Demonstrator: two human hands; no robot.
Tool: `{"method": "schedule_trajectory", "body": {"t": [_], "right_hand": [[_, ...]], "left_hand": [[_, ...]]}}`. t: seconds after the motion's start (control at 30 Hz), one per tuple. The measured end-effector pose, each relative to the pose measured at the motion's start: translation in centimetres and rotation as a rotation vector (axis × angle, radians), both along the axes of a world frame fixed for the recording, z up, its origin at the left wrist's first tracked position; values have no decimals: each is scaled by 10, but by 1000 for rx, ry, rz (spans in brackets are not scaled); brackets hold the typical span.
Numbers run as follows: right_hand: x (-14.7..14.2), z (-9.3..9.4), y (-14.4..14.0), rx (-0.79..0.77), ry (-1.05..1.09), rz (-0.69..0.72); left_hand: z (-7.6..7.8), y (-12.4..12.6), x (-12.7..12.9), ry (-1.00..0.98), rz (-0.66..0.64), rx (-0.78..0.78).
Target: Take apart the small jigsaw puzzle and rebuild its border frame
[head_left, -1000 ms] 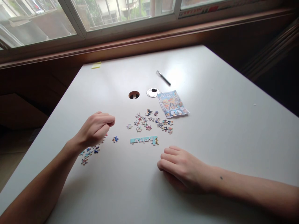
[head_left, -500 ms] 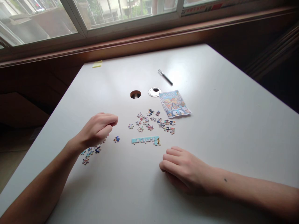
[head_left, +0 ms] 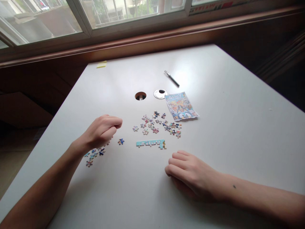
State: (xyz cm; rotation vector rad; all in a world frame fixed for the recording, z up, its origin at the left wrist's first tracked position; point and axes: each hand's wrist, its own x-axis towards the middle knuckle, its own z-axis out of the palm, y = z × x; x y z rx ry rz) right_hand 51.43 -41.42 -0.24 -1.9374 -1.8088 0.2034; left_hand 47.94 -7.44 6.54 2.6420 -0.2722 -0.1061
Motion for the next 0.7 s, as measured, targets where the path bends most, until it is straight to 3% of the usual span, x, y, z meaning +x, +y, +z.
{"method": "schedule_trajectory", "body": {"t": [0.7], "right_hand": [[-1, -1, -1, 14, 4, -5]], "left_hand": [[-8, 7, -1, 17, 19, 6]]}}
